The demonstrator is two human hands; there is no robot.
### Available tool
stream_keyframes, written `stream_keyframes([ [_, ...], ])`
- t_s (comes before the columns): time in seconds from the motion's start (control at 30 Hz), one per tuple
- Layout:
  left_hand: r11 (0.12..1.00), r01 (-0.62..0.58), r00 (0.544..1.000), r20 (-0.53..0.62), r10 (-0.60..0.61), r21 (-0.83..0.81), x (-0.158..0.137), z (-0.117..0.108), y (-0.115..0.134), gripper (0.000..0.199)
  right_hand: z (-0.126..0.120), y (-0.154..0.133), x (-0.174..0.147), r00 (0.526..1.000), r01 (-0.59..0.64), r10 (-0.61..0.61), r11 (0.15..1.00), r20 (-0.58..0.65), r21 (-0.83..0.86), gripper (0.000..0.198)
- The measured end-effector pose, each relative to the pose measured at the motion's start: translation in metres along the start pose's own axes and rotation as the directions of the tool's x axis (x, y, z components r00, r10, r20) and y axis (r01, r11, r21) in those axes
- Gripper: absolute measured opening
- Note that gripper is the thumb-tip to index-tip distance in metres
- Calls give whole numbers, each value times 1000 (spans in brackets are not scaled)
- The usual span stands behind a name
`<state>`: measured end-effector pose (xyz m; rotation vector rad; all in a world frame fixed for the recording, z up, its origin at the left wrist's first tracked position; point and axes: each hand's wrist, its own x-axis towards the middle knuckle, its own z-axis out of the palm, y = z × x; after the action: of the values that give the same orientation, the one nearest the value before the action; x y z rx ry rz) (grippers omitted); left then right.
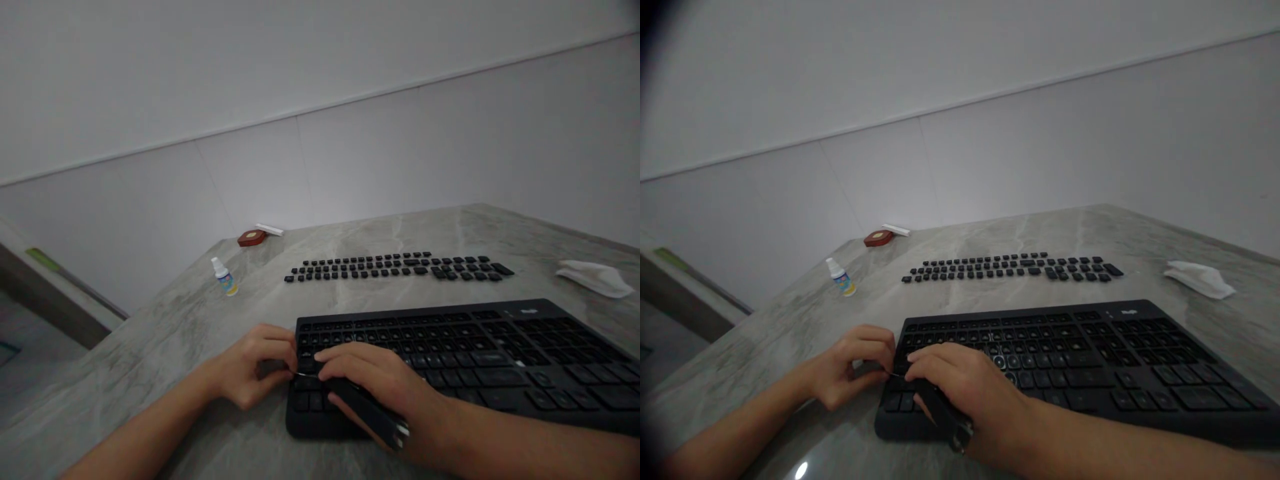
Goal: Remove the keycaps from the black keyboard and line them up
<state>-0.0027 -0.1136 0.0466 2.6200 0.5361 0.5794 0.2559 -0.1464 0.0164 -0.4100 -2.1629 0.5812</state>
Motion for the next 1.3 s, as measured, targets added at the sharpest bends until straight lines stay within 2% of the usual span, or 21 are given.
stream_keyframes([
  [0.13,997,47,999,13,-47,-60,0,-2,-1,14,4,1,-2,1000,-17,17,999,8,49,30],
  [0.23,994,77,997,-8,-77,-78,-1,-3,-3,14,7,4,-6,987,-134,141,986,-72,95,29],
  [0.33,992,103,994,-40,-106,-68,-1,-2,-5,13,4,7,-1,939,-317,332,938,-94,142,23],
  [0.43,990,117,993,-23,-119,-73,0,1,-7,12,-3,5,18,873,-482,487,853,28,200,14],
  [0.5,989,113,993,-22,-115,-93,-1,3,-10,12,-6,4,31,887,-461,454,864,81,203,14],
  [0.63,987,120,991,-45,-125,-108,-4,6,-14,12,-3,8,38,985,-167,170,967,2,190,18],
  [0.73,988,112,991,-55,-118,-109,-5,7,-13,14,2,13,30,998,-60,56,985,27,162,21],
  [0.9,985,121,991,-42,-127,-126,-3,4,-8,17,2,14,26,994,-27,15,994,105,108,23],
  [1.07,984,87,996,7,-87,-153,-2,4,-6,16,3,18,26,990,47,-57,996,131,75,36],
  [1.17,985,83,996,-7,-85,-153,-1,4,-5,15,2,19,25,992,58,-65,996,111,66,34],
  [1.3,981,147,989,-8,-149,-127,-1,3,-5,13,2,18,25,994,11,-15,999,105,41,26],
])
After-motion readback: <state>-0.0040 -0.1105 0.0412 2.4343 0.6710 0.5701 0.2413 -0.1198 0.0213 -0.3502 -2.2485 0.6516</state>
